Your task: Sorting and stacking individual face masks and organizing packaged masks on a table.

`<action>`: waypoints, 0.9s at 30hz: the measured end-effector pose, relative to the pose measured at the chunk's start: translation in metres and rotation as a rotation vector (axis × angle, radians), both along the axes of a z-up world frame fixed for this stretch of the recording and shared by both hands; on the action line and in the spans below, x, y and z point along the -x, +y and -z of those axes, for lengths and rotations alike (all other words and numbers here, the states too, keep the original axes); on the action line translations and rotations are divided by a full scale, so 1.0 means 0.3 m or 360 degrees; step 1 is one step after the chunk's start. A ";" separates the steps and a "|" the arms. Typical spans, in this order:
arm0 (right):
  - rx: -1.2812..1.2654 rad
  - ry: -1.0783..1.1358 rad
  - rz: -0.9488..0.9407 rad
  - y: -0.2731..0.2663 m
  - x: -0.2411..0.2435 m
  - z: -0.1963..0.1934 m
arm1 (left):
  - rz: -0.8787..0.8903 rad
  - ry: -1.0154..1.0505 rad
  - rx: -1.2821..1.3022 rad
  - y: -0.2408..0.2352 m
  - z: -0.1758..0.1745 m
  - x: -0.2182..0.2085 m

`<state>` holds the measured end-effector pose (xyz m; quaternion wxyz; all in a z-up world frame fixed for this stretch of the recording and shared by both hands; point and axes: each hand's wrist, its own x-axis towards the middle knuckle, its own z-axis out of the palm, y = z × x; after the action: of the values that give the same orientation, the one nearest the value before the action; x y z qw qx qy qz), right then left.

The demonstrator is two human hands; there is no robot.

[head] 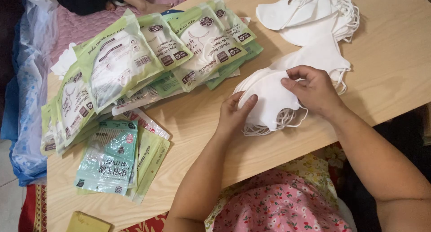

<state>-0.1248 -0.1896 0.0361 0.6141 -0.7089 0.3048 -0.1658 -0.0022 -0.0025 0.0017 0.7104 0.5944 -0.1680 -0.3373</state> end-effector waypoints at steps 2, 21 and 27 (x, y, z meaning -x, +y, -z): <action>0.0531 -0.0097 0.0093 -0.102 0.010 0.032 | -0.0056 -0.0049 -0.0102 -0.008 0.063 -0.024; 0.1656 0.0339 0.0396 -0.480 0.099 0.197 | -0.0008 -0.0737 -0.0178 0.005 0.080 -0.038; 0.1398 -0.0250 0.0493 -0.529 0.153 0.145 | 0.0020 -0.0680 -0.0175 0.008 0.069 -0.037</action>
<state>-0.1707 -0.3483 -0.0073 0.2453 -0.8331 0.2606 -0.4218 0.0087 -0.0002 -0.0190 0.6231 0.6891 -0.2999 -0.2167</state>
